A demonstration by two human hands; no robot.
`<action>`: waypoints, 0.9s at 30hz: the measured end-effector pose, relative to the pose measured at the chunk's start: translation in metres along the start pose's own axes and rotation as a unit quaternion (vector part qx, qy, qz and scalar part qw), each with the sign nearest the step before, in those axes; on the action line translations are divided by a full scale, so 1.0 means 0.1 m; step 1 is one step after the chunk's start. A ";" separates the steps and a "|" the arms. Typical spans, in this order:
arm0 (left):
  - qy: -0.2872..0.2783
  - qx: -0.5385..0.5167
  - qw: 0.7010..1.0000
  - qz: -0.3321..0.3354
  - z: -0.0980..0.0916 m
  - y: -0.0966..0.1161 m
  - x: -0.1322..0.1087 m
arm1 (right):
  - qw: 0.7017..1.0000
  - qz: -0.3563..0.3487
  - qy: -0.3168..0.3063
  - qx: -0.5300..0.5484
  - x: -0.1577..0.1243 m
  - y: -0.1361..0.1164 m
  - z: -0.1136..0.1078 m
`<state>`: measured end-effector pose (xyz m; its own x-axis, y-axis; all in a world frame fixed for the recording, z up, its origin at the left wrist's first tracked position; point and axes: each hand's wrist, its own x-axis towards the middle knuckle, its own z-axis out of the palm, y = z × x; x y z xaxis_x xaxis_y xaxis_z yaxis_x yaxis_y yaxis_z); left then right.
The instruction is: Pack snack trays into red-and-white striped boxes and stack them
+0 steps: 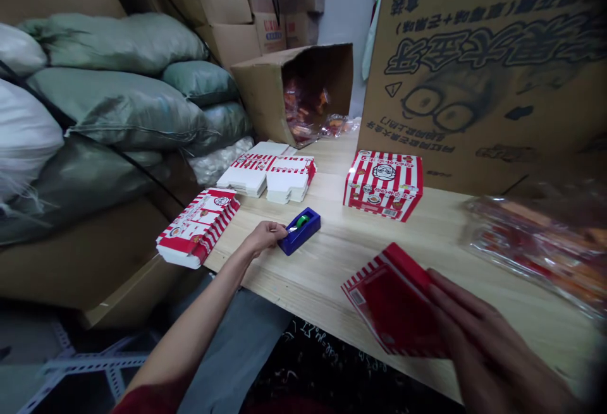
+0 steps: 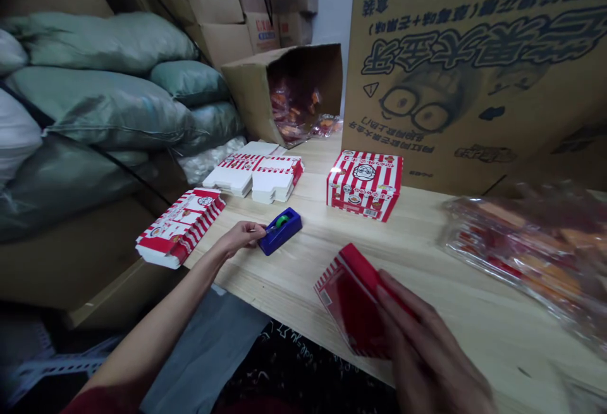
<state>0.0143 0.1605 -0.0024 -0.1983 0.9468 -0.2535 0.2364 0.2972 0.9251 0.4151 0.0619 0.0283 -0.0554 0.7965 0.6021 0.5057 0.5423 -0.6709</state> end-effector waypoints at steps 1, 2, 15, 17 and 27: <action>0.004 -0.016 1.000 -0.002 0.01 0.03 -0.01 | 1.000 -0.021 -0.018 -0.008 0.03 -0.06 0.08; 0.009 -0.033 0.999 -0.001 0.02 0.05 -0.03 | 0.998 -0.039 -0.041 -0.012 0.04 -0.10 0.14; 0.126 -0.137 0.981 0.056 0.02 -0.59 -0.30 | 0.995 -0.078 -0.054 -0.010 0.08 -0.16 0.26; 0.170 -0.122 0.975 0.073 0.07 -0.56 -0.39 | 0.996 -0.075 -0.043 -0.018 0.07 -0.20 0.29; -0.054 -0.295 0.948 0.103 1.48 0.84 -1.52 | 0.999 -0.040 -0.025 0.007 0.07 -0.34 0.36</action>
<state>0.2048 0.0596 0.0719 -0.0996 0.9939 -0.0480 -0.3203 0.0136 0.9472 0.3668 0.0587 0.0397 -0.1388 0.7623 0.6322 0.4866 0.6085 -0.6269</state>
